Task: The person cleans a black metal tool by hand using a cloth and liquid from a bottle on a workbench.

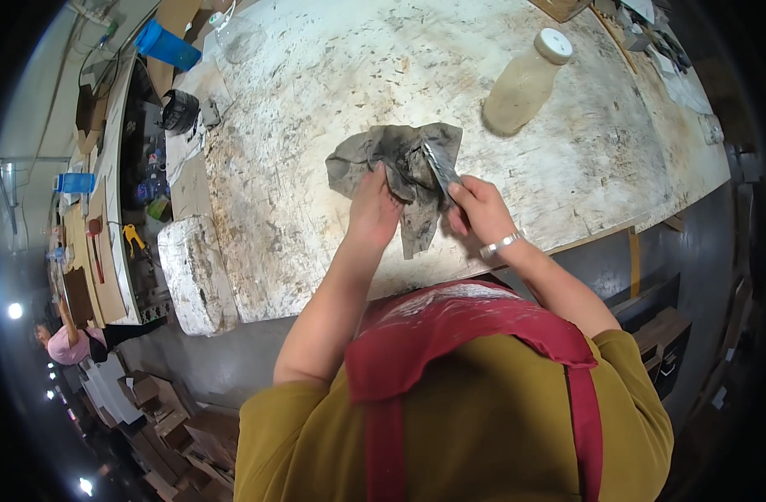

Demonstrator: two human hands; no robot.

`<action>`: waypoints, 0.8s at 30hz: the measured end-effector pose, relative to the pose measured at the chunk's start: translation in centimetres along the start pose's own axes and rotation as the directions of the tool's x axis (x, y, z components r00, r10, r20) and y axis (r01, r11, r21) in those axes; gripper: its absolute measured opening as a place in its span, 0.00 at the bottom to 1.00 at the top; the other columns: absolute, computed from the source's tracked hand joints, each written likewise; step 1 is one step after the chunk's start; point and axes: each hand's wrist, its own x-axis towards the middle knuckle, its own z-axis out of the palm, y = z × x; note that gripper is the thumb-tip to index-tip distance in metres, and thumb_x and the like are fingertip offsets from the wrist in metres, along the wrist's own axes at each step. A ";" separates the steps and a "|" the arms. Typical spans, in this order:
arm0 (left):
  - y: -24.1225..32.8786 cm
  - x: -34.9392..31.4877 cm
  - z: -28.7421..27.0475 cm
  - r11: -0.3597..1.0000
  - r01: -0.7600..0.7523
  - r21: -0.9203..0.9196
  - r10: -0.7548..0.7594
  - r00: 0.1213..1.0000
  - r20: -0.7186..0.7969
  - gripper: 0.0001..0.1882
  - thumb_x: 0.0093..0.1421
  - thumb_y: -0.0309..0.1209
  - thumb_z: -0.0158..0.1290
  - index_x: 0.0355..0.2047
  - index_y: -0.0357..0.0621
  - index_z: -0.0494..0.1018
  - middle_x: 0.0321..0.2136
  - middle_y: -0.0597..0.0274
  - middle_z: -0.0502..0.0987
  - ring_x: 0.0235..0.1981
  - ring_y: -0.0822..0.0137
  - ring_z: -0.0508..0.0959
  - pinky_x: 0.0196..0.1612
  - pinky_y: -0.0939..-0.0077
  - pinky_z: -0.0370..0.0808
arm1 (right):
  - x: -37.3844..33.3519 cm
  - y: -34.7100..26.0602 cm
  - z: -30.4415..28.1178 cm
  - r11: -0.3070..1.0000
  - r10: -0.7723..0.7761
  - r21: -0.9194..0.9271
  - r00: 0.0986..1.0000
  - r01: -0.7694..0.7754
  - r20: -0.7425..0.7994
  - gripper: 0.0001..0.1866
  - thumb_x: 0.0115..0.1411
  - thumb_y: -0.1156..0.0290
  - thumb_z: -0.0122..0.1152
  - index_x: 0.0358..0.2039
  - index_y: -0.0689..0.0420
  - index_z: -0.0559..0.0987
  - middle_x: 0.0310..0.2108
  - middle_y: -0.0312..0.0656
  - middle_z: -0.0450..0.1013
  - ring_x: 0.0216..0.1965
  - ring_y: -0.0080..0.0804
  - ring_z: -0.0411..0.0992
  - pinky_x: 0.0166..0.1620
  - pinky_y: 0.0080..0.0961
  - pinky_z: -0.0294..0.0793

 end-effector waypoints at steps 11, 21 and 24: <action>-0.8 -0.3 -0.5 0.990 0.139 0.022 -0.140 0.990 0.008 0.07 0.61 0.27 0.47 0.40 0.42 0.66 0.35 0.63 0.72 0.42 0.70 0.72 0.41 0.79 0.69 | 4.7 0.5 1.7 0.988 0.022 -0.156 0.997 -0.010 0.074 0.15 0.61 0.66 0.45 0.23 0.62 0.71 0.10 0.38 0.65 0.11 0.25 0.62 0.17 0.24 0.60; -1.3 0.6 1.1 0.979 0.047 0.201 -0.006 0.980 -0.200 0.08 0.60 0.28 0.50 0.39 0.47 0.66 0.31 0.67 0.74 0.31 0.71 0.74 0.29 0.77 0.70 | 3.0 1.4 1.9 0.785 -0.160 -0.600 0.986 0.157 0.048 0.15 0.58 0.64 0.47 0.24 0.64 0.73 0.23 0.56 0.71 0.29 0.53 0.70 0.34 0.40 0.67; 1.0 1.4 1.2 0.978 0.059 0.198 0.024 0.921 -0.389 0.07 0.60 0.29 0.50 0.39 0.51 0.66 0.31 0.69 0.75 0.31 0.70 0.74 0.30 0.73 0.70 | -0.9 0.9 0.0 0.843 0.116 -0.537 0.986 -0.034 0.119 0.15 0.59 0.65 0.47 0.23 0.63 0.73 0.16 0.48 0.70 0.18 0.40 0.69 0.25 0.33 0.67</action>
